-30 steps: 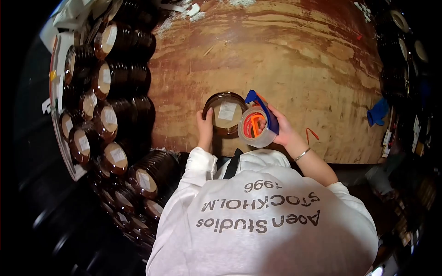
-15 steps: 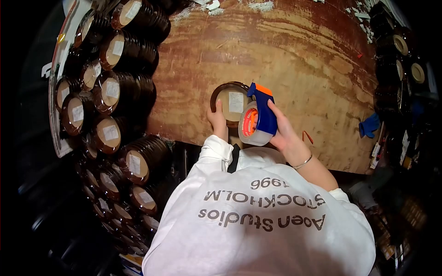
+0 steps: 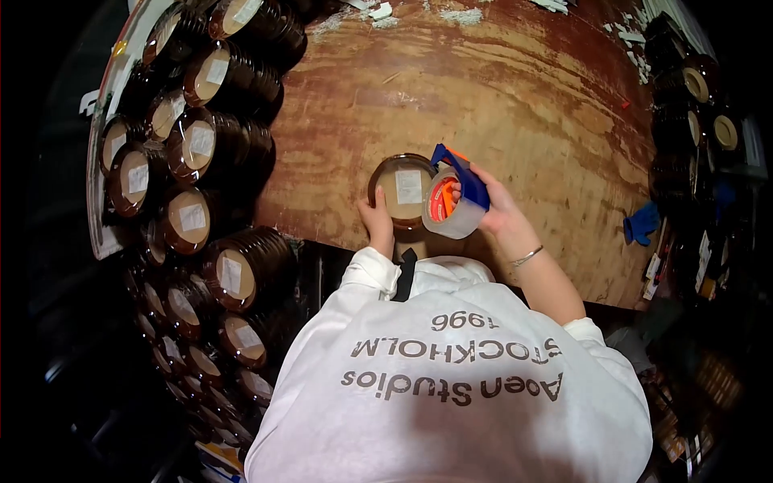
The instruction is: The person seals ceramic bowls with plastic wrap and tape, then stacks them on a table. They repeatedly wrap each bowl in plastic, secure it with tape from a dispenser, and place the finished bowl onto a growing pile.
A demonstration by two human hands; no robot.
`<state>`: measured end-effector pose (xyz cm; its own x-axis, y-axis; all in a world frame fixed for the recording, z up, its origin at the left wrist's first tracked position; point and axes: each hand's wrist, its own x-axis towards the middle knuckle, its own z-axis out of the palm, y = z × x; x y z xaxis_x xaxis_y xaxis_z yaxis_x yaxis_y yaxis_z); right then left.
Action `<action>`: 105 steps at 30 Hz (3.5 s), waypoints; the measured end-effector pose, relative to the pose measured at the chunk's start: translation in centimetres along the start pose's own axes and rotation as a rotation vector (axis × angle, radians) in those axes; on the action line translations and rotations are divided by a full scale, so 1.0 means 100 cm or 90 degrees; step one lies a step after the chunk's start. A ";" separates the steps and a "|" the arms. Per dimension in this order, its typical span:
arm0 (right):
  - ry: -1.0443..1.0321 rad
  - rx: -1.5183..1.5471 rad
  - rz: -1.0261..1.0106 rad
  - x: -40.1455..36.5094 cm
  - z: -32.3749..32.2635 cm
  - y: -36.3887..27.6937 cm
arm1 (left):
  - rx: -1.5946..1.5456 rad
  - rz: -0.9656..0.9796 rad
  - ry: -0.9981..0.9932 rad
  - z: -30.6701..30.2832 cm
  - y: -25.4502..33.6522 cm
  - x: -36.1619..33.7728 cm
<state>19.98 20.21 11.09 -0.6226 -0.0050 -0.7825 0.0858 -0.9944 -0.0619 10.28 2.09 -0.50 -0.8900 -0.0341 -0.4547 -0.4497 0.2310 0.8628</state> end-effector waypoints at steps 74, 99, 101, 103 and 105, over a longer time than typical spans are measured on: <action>0.193 -1.101 0.108 -0.016 -0.112 0.009 | 0.866 1.297 -0.480 0.011 0.012 -0.061; 0.648 -1.375 -0.343 -0.042 -0.060 0.000 | 1.504 1.463 -0.462 0.037 -0.009 -0.074; 0.663 -1.361 -0.413 -0.026 -0.091 0.001 | 1.572 1.386 -0.414 0.046 -0.022 -0.075; 0.699 -1.314 -0.571 -0.001 -0.123 0.007 | 1.542 1.390 -0.396 0.053 -0.016 -0.076; 0.653 -1.223 -0.443 0.006 -0.127 0.013 | 1.491 1.393 -0.418 0.045 -0.018 -0.077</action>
<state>29.59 20.26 2.65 -0.4588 0.8376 -0.2964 0.8872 0.4138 -0.2041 18.25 6.31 0.44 0.2121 0.8146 -0.5399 0.5592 -0.5542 -0.6165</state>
